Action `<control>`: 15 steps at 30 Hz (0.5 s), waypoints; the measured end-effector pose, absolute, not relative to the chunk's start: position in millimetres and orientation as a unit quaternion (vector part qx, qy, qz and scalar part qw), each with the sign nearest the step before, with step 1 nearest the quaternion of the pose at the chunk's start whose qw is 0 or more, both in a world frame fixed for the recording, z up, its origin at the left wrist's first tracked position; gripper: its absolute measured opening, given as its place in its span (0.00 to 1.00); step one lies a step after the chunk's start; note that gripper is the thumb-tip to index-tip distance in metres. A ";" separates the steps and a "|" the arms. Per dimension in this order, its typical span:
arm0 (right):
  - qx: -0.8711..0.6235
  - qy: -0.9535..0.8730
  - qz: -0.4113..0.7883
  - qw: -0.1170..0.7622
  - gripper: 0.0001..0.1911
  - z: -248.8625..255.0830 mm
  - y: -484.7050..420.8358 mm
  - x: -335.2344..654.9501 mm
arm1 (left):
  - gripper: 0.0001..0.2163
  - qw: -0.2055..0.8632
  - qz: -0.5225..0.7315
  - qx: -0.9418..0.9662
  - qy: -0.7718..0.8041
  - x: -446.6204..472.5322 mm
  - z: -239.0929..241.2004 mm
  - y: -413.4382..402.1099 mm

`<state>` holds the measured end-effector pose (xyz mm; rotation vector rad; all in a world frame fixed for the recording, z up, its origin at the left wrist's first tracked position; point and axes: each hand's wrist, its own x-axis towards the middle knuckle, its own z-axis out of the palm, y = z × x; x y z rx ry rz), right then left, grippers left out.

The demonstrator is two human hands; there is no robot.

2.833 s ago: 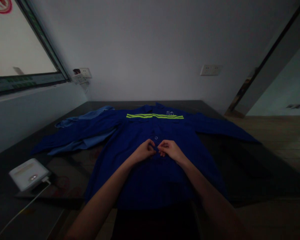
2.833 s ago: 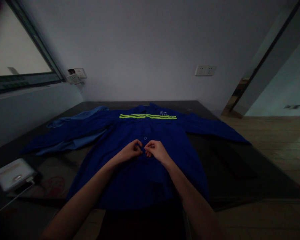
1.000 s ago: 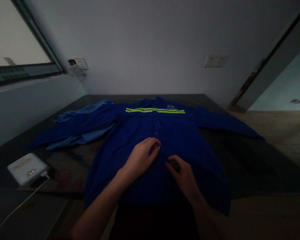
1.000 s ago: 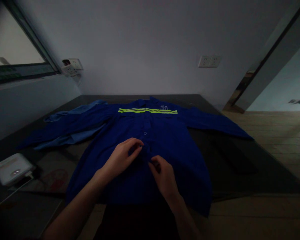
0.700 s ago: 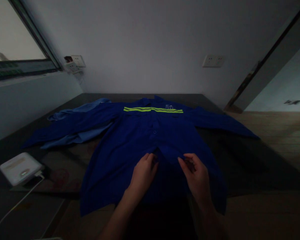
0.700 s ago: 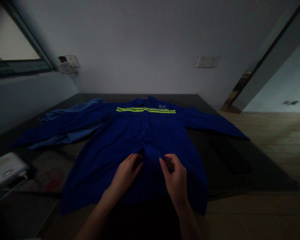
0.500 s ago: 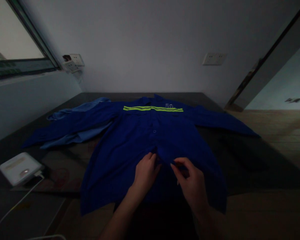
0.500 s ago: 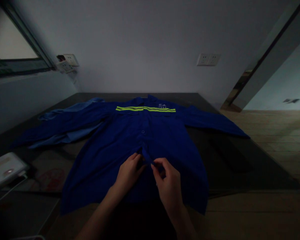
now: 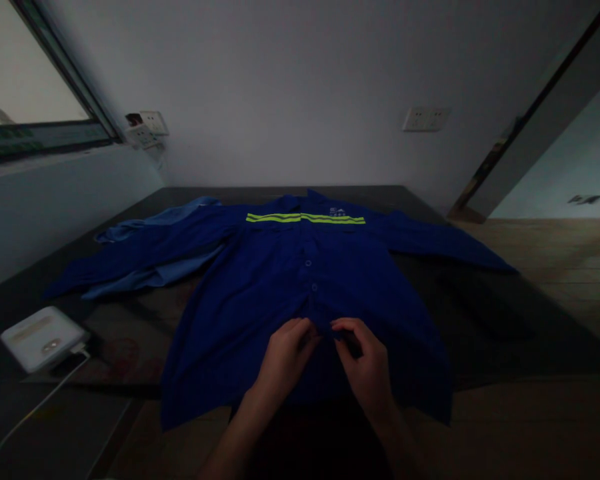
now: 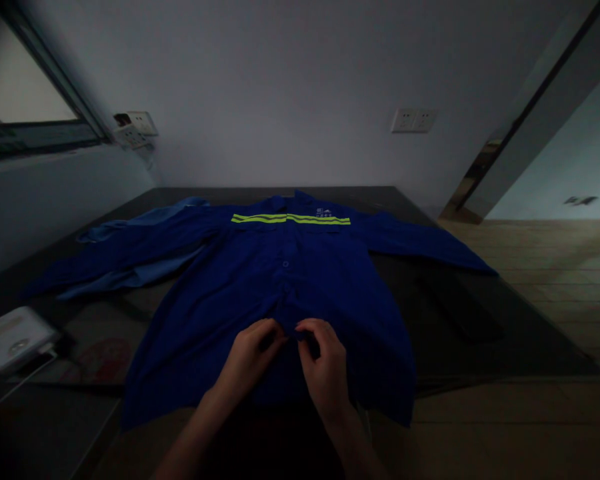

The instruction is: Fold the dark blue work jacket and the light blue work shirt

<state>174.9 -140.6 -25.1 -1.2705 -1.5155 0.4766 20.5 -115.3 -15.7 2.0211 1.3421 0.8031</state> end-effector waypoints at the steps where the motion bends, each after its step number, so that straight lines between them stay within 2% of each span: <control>1: -0.530 -0.642 0.194 0.519 0.10 -25.4 -141.6 174.5 | 0.04 0.294 0.314 0.754 0.496 19.3 -14.8 -119.7; 7: -0.522 -0.660 0.211 0.497 0.08 -24.3 -147.6 170.4 | 0.02 0.306 0.396 0.704 0.503 18.1 -14.0 -132.2; 15: -0.543 -0.623 0.264 0.497 0.05 -25.7 -145.0 171.1 | 0.02 0.289 0.411 0.705 0.500 20.7 -19.7 -132.9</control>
